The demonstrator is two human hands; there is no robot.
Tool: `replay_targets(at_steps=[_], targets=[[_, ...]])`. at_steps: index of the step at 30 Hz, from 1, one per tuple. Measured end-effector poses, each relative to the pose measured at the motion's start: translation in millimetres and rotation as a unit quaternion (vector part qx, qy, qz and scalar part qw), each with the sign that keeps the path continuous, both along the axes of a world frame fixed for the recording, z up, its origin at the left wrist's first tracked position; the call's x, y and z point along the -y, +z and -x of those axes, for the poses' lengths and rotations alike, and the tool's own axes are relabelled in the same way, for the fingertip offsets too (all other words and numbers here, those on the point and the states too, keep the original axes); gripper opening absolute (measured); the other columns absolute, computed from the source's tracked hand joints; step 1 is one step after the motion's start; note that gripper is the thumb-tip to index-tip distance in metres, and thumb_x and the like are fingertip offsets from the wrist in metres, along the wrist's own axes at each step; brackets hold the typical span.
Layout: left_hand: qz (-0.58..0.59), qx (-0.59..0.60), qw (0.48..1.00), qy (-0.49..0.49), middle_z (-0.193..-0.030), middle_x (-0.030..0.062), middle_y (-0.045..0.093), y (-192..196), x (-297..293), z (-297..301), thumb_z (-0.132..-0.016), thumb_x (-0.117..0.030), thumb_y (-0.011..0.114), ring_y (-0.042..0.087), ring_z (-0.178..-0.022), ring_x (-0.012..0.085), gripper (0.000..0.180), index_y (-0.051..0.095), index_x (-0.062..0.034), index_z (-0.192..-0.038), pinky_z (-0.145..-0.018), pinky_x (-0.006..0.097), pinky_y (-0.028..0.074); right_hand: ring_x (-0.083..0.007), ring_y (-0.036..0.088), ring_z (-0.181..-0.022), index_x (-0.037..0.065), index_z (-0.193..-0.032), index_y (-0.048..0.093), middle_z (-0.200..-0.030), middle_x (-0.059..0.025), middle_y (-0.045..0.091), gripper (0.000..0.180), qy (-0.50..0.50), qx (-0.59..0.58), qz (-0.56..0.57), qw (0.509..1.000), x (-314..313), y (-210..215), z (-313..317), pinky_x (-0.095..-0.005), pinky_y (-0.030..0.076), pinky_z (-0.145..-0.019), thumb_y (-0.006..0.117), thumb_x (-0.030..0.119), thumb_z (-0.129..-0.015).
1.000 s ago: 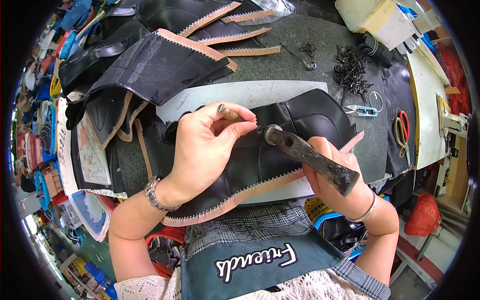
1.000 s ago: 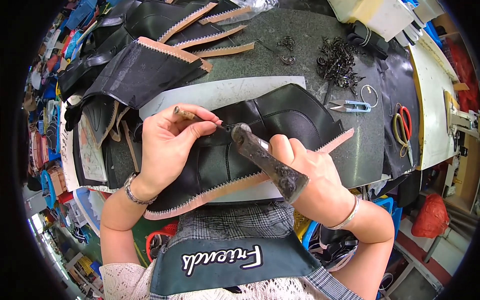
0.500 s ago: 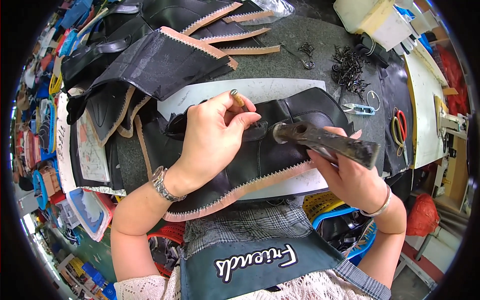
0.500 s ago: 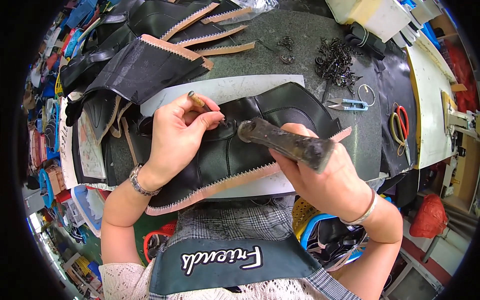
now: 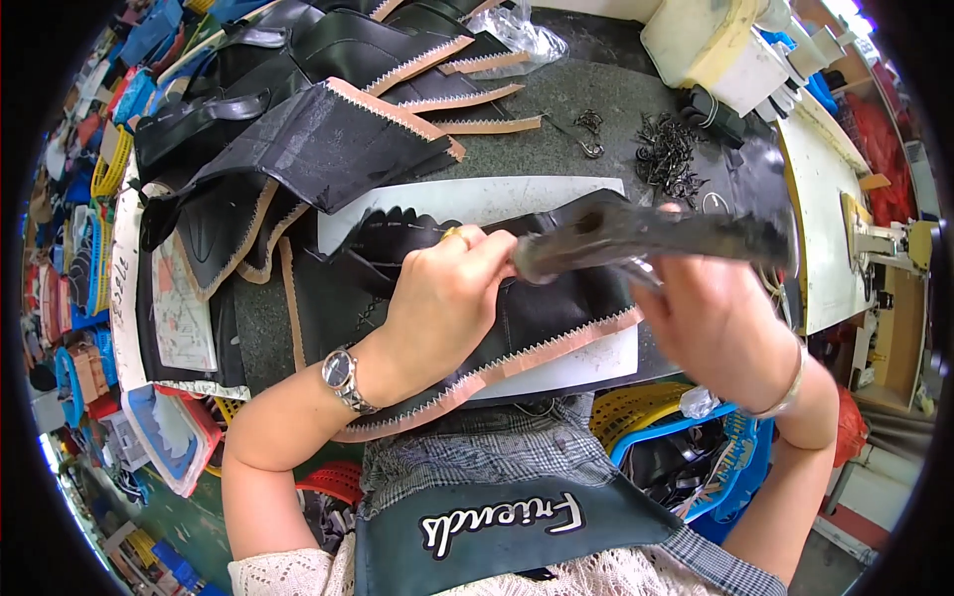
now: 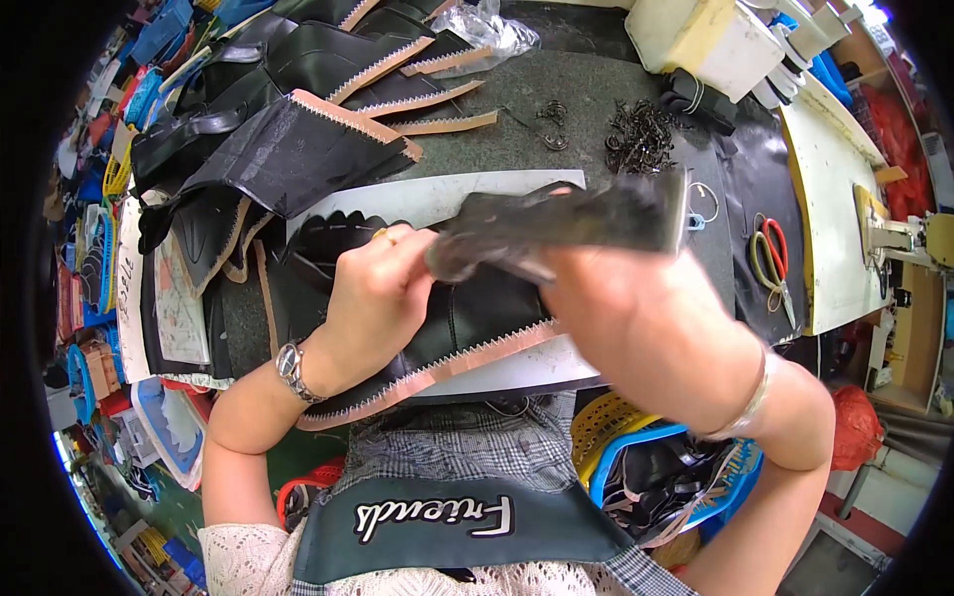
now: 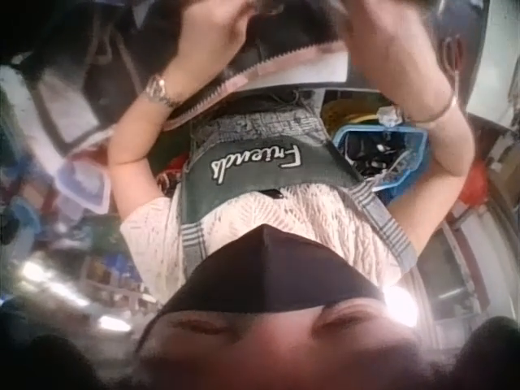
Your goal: Attaching buckles and leather straps to shoe uppers using a hammer and small nails in a factory setting.
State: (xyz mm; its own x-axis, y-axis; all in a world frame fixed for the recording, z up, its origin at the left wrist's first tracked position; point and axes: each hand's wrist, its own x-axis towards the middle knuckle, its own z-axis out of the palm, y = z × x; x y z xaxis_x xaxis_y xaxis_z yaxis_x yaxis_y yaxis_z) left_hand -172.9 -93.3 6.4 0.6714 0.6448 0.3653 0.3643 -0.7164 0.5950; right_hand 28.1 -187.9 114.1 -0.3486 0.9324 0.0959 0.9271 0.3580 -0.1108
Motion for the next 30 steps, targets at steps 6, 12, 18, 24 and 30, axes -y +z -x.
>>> replay_targets(at_steps=[6,12,18,24,30], targets=[[0.463,0.151,0.872,0.058,-0.085,0.0064,0.069,-5.5,-14.9,6.3,-0.092,0.001,0.063,0.068,-0.080,0.0113,0.004,0.066,0.0042,-0.093,-0.076,0.025,0.058,-0.0309,0.050,-0.058,-0.005,-0.105,0.059,-0.074,-0.0155,0.056,0.024,-0.074,-0.142,0.010,0.987,14.4,-19.9,-8.2,-0.0375,0.041,-0.056,0.069,0.002,-0.085],[0.404,0.097,0.907,0.064,-0.084,0.0060,0.070,-2.9,-16.7,3.3,-0.090,-0.001,0.067,0.067,-0.077,0.0102,0.006,0.068,0.0042,-0.094,-0.074,0.024,0.058,-0.0200,0.050,-0.067,-0.005,-0.104,0.061,-0.078,-0.0105,0.056,0.021,-0.127,-0.148,0.021,0.981,15.3,-11.9,-14.4,-0.0288,0.042,-0.063,0.070,-0.002,-0.085],[0.153,0.070,0.986,-0.003,-0.080,0.0115,0.071,-3.3,-10.8,-1.2,-0.079,0.002,0.075,0.067,-0.066,0.0123,0.013,0.068,0.0014,-0.090,-0.059,0.026,0.050,-0.0069,0.057,-0.090,-0.003,-0.121,0.056,-0.102,-0.0028,0.064,0.030,-0.208,-0.169,-0.102,0.958,18.7,11.5,-22.9,-0.0203,0.046,-0.079,0.063,-0.002,-0.092],[-0.002,0.011,1.000,-0.020,-0.074,0.0115,0.066,2.3,0.4,-0.2,-0.077,0.003,0.074,0.063,-0.063,0.0262,0.012,0.065,-0.0003,-0.084,-0.057,0.033,0.050,-0.0319,0.065,-0.076,-0.004,-0.108,0.059,-0.084,-0.0153,0.063,0.026,-0.102,-0.014,0.106,0.989,-2.9,13.3,1.6,-0.0414,0.053,-0.070,0.059,0.003,-0.083],[0.412,0.118,0.903,0.035,-0.094,0.0073,0.066,6.8,-11.0,13.8,-0.093,0.006,0.058,0.067,-0.086,0.0134,0.007,0.061,0.0031,-0.098,-0.082,0.026,0.057,-0.0312,0.062,-0.052,-0.004,-0.115,0.049,-0.074,-0.0155,0.057,0.031,-0.005,0.044,0.085,0.995,14.8,-61.8,8.2,-0.0414,0.048,-0.044,0.058,0.005,-0.086]])
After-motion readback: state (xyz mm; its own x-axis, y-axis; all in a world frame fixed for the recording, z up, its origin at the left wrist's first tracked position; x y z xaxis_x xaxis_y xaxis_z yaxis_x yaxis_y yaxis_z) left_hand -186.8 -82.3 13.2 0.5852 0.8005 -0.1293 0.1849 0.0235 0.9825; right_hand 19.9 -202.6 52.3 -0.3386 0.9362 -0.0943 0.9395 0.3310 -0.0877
